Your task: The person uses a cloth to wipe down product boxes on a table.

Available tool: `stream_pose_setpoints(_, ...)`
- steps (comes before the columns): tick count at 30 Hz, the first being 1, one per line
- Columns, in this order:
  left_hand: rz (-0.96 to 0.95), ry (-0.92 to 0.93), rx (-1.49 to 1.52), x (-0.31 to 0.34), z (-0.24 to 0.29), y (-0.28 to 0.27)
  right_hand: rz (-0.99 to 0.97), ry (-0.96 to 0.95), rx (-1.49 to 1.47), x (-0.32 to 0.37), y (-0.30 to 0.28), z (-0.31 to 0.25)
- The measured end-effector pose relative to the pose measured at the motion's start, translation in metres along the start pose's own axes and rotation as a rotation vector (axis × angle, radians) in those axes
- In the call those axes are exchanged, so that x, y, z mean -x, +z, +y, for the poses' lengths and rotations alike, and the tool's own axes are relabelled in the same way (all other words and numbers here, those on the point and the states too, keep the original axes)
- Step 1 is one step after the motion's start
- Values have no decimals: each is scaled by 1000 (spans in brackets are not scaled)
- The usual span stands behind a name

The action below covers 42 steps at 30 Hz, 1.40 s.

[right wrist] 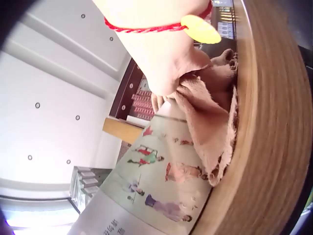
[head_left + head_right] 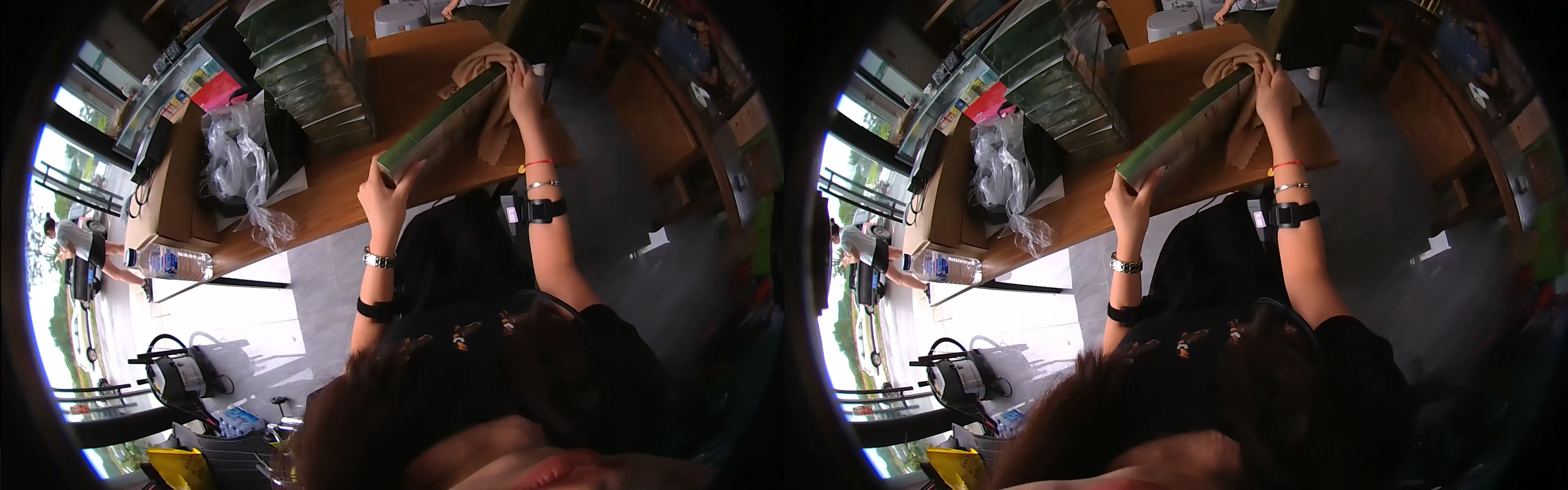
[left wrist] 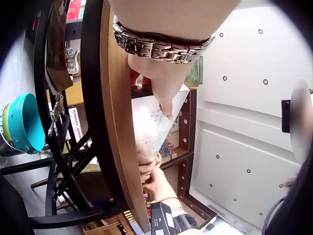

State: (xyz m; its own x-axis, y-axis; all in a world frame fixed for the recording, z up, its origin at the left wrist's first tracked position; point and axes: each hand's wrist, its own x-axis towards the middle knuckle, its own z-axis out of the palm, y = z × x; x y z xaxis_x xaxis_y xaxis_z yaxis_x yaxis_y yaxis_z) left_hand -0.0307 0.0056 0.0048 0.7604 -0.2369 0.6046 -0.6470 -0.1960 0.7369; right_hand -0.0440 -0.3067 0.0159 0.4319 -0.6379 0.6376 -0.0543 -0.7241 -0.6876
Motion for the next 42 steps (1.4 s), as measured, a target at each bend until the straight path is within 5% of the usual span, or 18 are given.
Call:
stream_pose_setpoints(1, -20, 14, -6, 3, 1, -2, -68, 102, 87, 5, -5, 7)
stream_pose_setpoints(4, 27, -256, -26, 13, 0, -10, -141, -11, 386, 38, -7, -1)
stream_pose_setpoints(5, 181, -37, 82, 16, -5, -7, -173, -52, 464, 47, -12, -18)
stream_pose_setpoints(8, 161, -201, 173, 32, 17, -19, -124, -236, 531, 72, -13, -25)
stream_pose_setpoints(11, 300, 43, 42, 35, -3, -19, -90, -296, 448, 82, -19, -25)
stream_pose_setpoints(13, 96, 0, -107, 34, -5, -26, -110, -285, 419, 78, -20, -28)
stream_pose_setpoints(19, 127, 57, -74, 38, -8, -27, -155, -268, 363, 82, -20, -32)
stream_pose_setpoints(30, -113, 320, -278, 50, -23, -46, -133, -228, 305, 88, -26, -44)
stream_pose_setpoints(34, -191, 282, -430, 53, -26, -38, -132, -174, 315, 90, -26, -45)
stream_pose_setpoints(36, -91, 116, -381, 60, -7, -34, -165, -160, 326, 91, -29, -47)
stream_pose_setpoints(42, -175, 143, -463, 49, 18, -38, -139, -247, 300, 89, -32, -44)
